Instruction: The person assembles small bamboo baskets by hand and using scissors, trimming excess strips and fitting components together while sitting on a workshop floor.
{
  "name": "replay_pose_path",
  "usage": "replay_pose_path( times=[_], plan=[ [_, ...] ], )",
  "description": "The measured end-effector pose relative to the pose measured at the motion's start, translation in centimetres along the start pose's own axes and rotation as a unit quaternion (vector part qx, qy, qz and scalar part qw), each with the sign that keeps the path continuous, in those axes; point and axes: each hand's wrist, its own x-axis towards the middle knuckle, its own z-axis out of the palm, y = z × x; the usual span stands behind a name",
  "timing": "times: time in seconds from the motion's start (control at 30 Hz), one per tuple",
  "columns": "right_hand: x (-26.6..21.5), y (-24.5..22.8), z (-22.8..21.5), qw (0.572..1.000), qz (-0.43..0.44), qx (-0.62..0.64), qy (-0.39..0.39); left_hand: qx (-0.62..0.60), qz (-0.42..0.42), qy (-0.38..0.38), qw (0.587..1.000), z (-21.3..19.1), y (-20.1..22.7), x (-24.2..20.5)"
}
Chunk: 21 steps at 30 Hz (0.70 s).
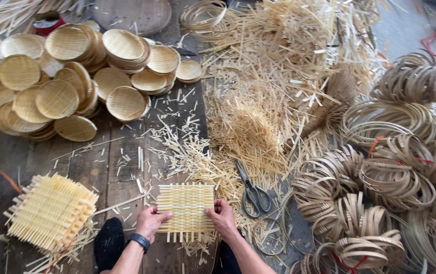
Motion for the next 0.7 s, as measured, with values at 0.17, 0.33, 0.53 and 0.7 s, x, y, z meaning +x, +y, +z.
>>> replay_pose_path(
  times=[0.17, 0.33, 0.53, 0.7],
  plan=[
    [-0.4, -1.7, 0.9, 0.998, 0.033, -0.044, 0.038, -0.004, -0.028, 0.003, 1.0, 0.5, 1.8, -1.7],
    [-1.0, -1.8, 1.0, 0.998, -0.006, -0.041, 0.037, -0.032, -0.046, -0.01, 0.998, 1.0, 2.3, -2.6],
    [-0.8, -1.8, 1.1, 0.997, 0.002, -0.06, 0.045, -0.013, -0.035, 0.008, 0.999, 1.0, 2.3, -2.9],
    [-1.1, -1.7, 1.5, 0.993, -0.02, -0.095, 0.066, -0.024, -0.036, 0.02, 0.999, 0.9, 2.1, -3.1]
  ],
)
